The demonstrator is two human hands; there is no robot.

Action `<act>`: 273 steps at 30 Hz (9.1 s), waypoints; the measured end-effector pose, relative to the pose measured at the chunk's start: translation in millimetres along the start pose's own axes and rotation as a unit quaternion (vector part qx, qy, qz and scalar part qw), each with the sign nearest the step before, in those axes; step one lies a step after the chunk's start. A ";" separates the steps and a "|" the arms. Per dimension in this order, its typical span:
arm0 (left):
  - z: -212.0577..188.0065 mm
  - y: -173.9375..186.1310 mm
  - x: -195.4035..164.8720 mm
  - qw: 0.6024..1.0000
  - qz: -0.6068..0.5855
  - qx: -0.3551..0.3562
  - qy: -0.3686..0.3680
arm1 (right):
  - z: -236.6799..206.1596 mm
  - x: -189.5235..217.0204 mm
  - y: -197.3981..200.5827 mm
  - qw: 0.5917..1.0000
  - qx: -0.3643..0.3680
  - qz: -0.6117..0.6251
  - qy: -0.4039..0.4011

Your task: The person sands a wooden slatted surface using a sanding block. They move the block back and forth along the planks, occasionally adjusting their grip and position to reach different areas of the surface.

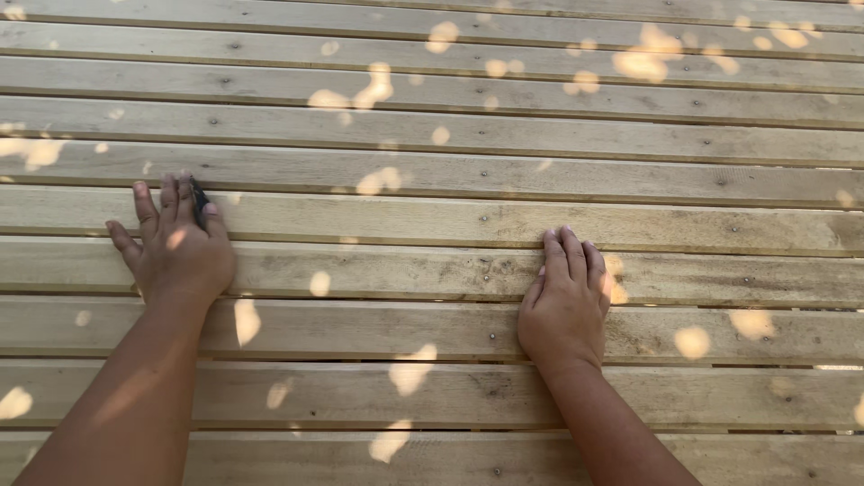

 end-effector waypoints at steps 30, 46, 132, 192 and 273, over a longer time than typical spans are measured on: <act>-55.8 -55.7 -306.2 0.939 -0.036 0.212 -0.269 | 2.1 -3.5 1.5 0.999 0.015 0.043 -0.020; 28.3 -24.7 -55.0 0.995 -0.023 0.095 0.018 | 2.4 -2.1 -2.0 1.000 0.001 -0.017 -0.005; -40.2 11.0 26.9 0.993 -0.023 0.037 0.109 | 4.5 -2.0 -3.5 1.000 -0.011 0.016 0.008; -30.7 -36.2 -247.2 0.584 -0.797 0.138 0.075 | 7.6 -0.3 -4.3 0.996 -0.024 0.083 -0.023; -175.4 -10.7 -161.2 0.963 -0.098 -0.010 -0.250 | 13.2 74.6 -26.5 0.972 0.116 -0.139 0.152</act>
Point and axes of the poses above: each hand's wrist, its own z-axis towards the middle knuckle, its own y-axis out of the back of the hand, x = y × z, the point moved 2 cm from there along z, towards the middle knuckle, and after that the axes turned 11 degrees about -y, right-handed, at the moved point
